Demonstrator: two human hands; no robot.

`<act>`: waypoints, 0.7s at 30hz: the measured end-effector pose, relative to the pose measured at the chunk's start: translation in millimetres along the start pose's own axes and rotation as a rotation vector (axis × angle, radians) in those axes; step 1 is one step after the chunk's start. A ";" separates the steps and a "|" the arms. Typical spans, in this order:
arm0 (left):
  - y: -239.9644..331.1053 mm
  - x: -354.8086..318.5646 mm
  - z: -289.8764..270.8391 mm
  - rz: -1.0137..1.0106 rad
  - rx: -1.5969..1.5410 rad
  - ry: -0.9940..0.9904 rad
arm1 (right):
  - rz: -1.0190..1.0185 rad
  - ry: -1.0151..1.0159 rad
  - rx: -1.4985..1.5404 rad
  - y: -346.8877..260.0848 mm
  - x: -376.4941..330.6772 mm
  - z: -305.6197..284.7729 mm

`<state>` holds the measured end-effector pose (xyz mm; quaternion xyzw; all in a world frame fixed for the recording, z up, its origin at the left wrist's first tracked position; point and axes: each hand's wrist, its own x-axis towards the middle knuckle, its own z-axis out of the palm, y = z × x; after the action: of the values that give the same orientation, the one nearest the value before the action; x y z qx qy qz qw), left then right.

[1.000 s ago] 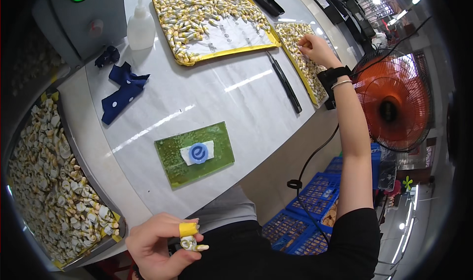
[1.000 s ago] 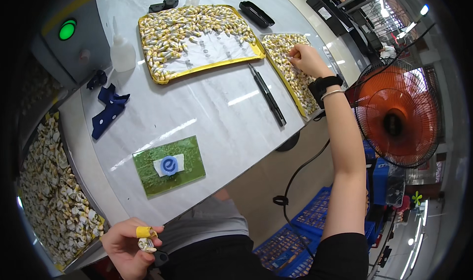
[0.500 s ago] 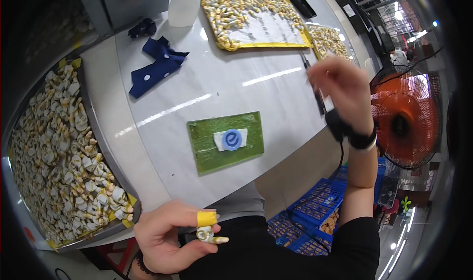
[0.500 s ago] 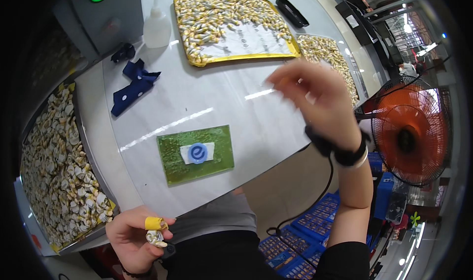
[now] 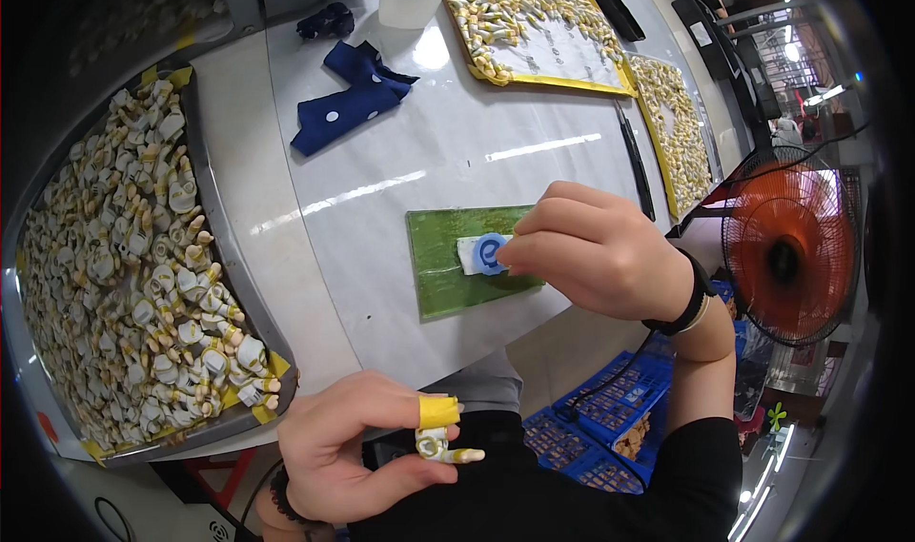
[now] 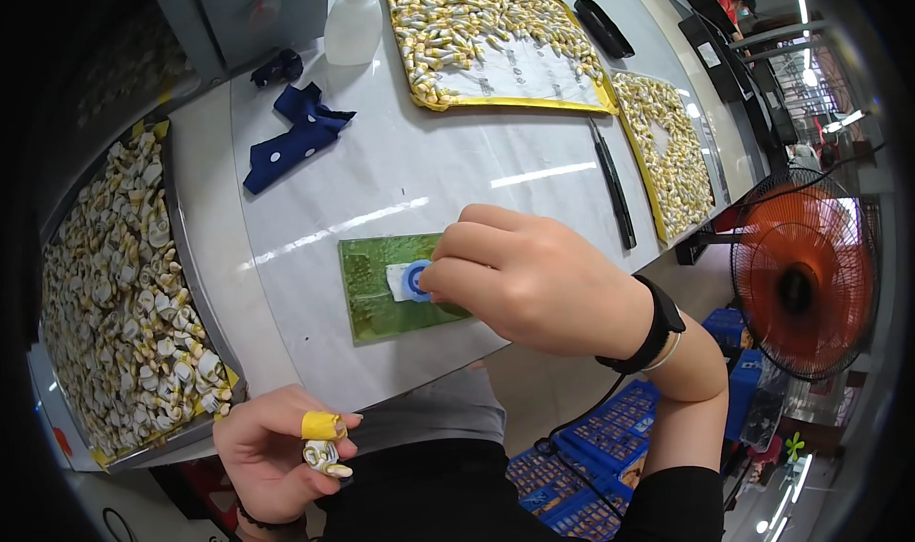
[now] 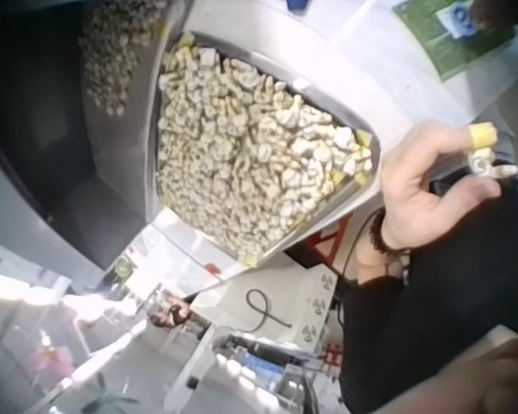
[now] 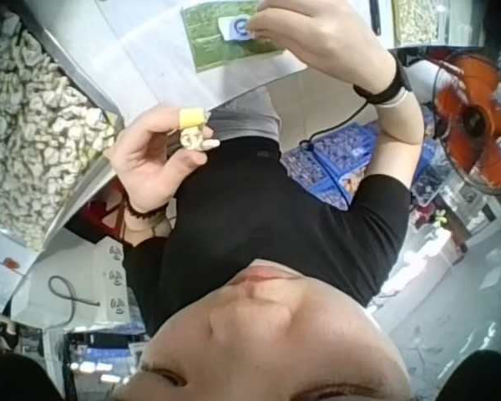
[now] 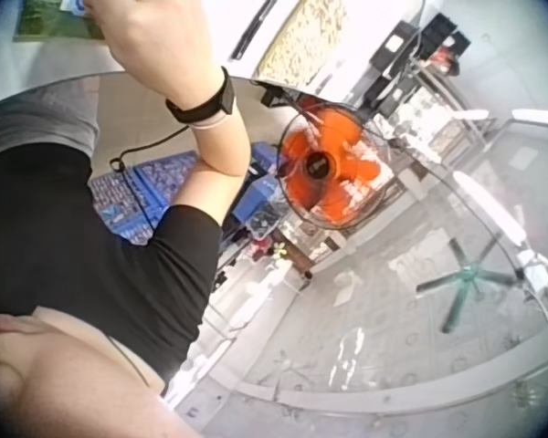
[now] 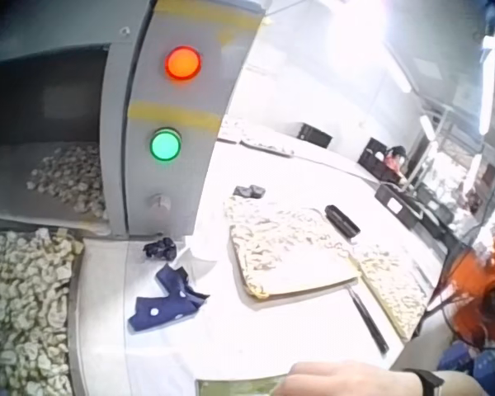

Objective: The person repeatedly picks small white and yellow components from trays, joins them by hand, and places the assembled units onto a tray. The process is continuous and repetitive, with the person handling each unit individually.

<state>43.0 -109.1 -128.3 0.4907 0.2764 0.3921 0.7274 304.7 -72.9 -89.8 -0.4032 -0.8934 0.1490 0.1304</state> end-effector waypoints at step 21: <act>-8.6 6.9 10.4 0.342 0.293 0.054 | 0.152 0.365 0.621 -53.5 -4.9 0.5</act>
<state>57.5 -110.3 -132.6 0.6203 0.2626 0.4781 0.5636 271.3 -110.4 -71.0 -0.4297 -0.7351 0.3479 0.3925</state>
